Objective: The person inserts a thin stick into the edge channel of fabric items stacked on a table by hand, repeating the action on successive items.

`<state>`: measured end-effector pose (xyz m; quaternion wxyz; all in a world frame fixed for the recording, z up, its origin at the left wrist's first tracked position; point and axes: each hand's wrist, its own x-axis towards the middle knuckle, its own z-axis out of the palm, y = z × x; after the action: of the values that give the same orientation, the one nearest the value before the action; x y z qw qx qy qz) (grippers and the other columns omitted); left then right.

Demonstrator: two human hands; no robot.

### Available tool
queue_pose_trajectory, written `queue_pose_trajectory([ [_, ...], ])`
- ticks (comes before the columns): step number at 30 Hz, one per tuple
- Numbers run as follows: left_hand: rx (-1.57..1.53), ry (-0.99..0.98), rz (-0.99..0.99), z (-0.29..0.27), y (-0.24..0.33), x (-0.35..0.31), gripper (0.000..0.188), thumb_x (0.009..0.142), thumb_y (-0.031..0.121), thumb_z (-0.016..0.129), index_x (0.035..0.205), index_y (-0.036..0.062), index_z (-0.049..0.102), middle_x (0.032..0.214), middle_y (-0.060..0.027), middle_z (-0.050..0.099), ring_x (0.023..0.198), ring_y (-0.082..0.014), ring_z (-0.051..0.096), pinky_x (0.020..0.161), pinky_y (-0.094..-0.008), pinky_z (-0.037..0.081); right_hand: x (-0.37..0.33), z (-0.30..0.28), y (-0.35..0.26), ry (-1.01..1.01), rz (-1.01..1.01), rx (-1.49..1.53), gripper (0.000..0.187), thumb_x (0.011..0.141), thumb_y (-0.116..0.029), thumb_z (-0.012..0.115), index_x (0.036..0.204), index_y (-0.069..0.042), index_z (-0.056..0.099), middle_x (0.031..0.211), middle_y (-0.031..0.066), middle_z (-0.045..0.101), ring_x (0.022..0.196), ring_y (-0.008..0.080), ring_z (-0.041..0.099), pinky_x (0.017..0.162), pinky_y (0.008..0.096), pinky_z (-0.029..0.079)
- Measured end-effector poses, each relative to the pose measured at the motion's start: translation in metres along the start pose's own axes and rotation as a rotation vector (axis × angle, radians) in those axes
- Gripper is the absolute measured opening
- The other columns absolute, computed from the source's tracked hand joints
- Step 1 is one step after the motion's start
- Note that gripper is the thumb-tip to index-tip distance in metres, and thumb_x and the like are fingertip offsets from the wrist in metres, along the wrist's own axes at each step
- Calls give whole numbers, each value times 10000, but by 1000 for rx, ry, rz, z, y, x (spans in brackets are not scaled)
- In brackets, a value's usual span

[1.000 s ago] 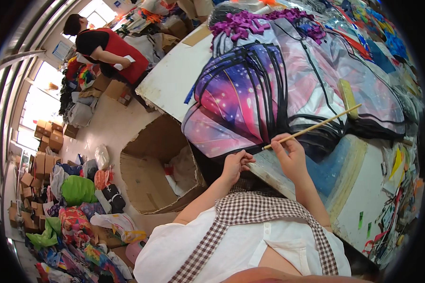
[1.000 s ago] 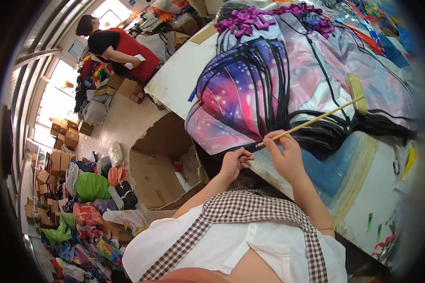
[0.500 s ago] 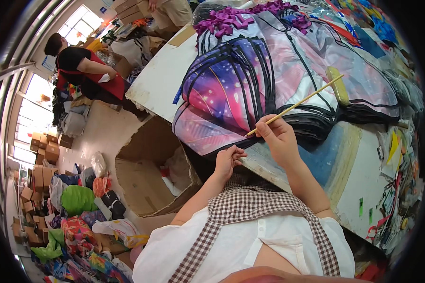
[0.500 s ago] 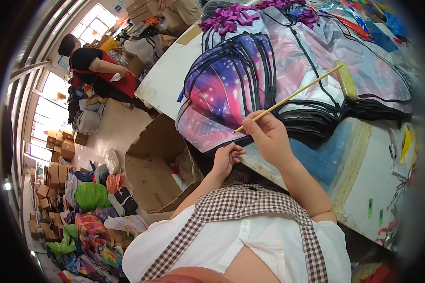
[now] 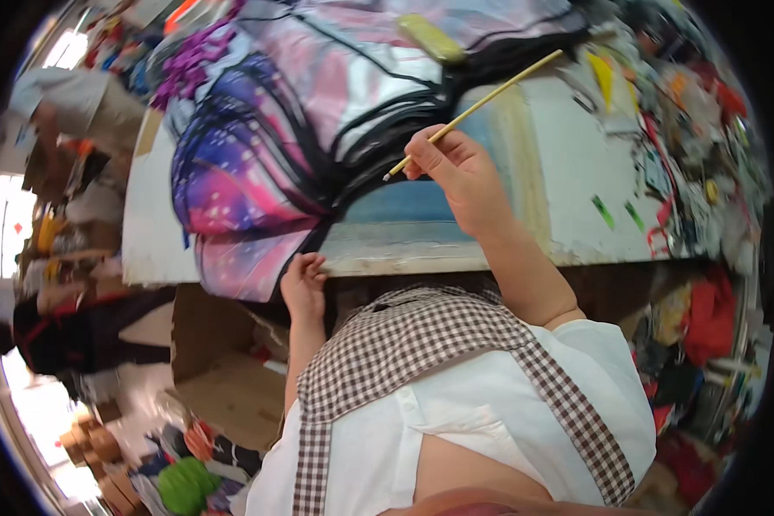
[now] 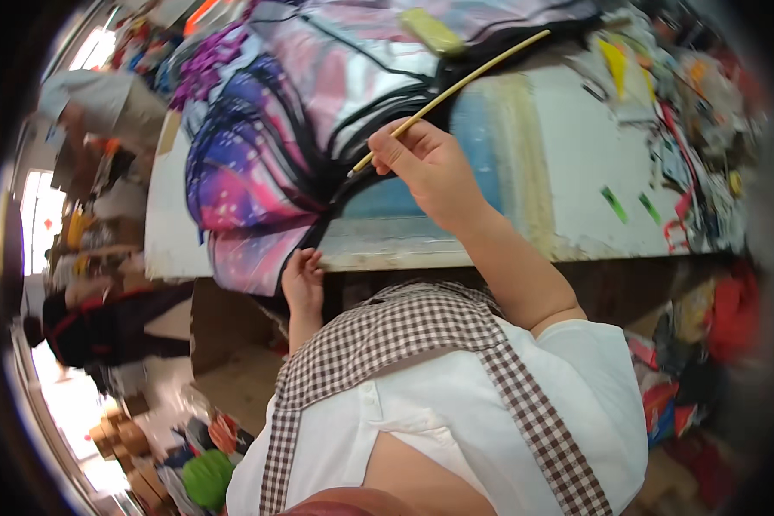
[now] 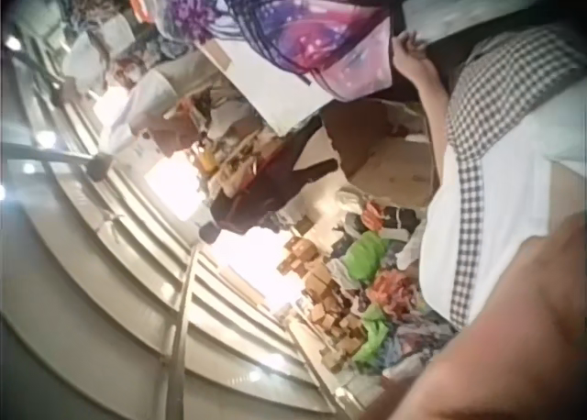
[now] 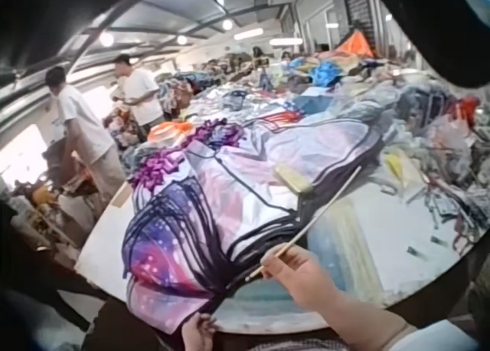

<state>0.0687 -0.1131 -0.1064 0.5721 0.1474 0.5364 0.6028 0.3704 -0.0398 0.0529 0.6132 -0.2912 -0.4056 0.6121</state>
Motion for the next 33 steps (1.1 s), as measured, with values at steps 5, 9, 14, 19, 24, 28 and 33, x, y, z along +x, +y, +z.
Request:
queue_pose_trajectory([
  [5,-11,-25,-27,-14,-5,14,224,960,246,557,954,31,621,917,-59,674,862,-167,668,579,-232,485,-47,-39,-29,43,0,25,177,924,-184,660,988,-22,630,845,21,621,784,107,573,743,248,467],
  [9,-15,-53,-34,-11,-6,18,205,965,256,553,982,64,621,950,-45,682,881,-153,666,596,-230,493,-97,-93,-49,263,-73,-87,150,926,-146,647,981,-8,627,859,30,627,782,118,590,751,262,480],
  [14,21,-108,-41,-21,-5,20,208,966,257,550,1023,67,614,993,-32,678,950,-154,651,650,-241,500,-213,-239,-78,886,-513,-160,198,984,-211,553,934,-29,613,825,53,637,772,139,607,780,323,502],
  [19,107,-85,-21,-20,-2,26,209,964,242,547,1073,67,584,1023,-13,666,943,-140,653,626,-216,498,-323,-333,-15,1530,-800,209,239,959,-259,599,788,-104,537,669,9,562,553,102,535,505,227,461],
  [24,183,-100,-63,-32,1,42,209,974,240,525,1078,65,571,1013,7,653,962,-129,651,584,-201,500,-304,-336,60,1685,-322,385,250,938,-313,630,799,-116,563,676,-14,562,557,94,542,496,233,457],
  [28,255,-33,-6,-7,3,21,203,982,242,504,1071,71,565,1002,23,643,960,-115,646,574,-186,495,-275,-335,66,1708,-290,337,234,917,-306,664,872,-83,610,739,-18,583,637,85,542,561,245,443],
  [33,249,-7,-30,-4,4,19,186,974,231,512,1053,73,570,986,27,638,948,-107,643,565,-181,486,-258,-327,61,1715,-270,315,246,921,-292,665,954,-51,636,817,-19,564,697,76,493,621,250,421],
])
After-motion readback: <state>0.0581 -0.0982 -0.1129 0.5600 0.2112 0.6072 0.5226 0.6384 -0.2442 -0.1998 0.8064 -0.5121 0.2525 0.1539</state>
